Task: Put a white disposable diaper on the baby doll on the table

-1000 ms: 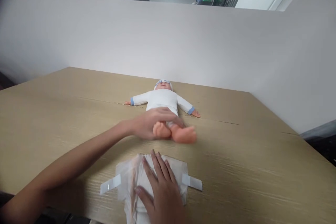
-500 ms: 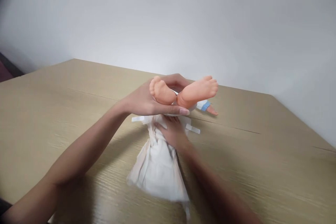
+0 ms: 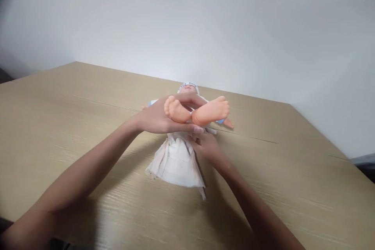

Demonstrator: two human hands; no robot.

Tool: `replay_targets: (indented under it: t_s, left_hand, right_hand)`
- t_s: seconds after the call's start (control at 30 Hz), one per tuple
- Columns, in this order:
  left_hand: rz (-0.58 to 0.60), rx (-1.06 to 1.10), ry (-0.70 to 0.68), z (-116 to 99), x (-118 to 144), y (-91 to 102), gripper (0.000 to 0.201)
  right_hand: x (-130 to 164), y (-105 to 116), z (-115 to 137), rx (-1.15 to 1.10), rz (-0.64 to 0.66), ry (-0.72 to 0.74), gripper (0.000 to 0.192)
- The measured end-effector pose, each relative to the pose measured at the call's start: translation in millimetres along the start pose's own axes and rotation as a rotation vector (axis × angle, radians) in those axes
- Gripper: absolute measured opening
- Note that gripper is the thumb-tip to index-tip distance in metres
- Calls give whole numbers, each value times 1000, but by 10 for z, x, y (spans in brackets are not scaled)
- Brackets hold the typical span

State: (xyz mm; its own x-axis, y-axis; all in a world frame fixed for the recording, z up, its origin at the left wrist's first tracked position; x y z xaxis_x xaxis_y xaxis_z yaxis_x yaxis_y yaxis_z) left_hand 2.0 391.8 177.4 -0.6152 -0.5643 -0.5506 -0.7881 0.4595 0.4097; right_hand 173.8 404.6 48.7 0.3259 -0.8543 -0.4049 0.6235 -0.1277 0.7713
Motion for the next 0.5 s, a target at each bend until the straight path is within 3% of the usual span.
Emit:
replay_targets:
  t_s: [0.07,0.13,0.23,0.37,0.5]
  left_hand:
    - [-15,35,32,44,72,-53,44]
    - [-20,35,52,87,143,-118,46]
    - [20,-17,54,126,228,-252,48]
    - [62,-66,16,95,312,-376,47]
    - [76,-186,-2,69,522,-273,46]
  right_hand:
    - [212,180,-14,12,-31,-111,34]
    - [376,365,25,8,-187,-212,39]
    - [466,480,265,-61,-356,-147,60]
    - [388,407,576,-195,-231,48,55]
    - [441,490,508,-108,-149,77,56]
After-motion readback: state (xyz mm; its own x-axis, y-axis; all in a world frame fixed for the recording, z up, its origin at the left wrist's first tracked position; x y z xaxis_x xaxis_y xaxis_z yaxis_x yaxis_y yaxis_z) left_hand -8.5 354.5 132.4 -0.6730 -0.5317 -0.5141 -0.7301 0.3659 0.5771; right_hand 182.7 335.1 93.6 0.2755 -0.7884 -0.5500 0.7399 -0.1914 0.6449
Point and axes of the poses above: each hand's wrist, its own x-axis away from the middle knuckle, its own y-axis out of the back of the hand, z = x × y, the point moved 6 cm from there along -x, towards the middle knuckle, and after that the axes turned 4 degrees about -z, right-handed, at the moved point
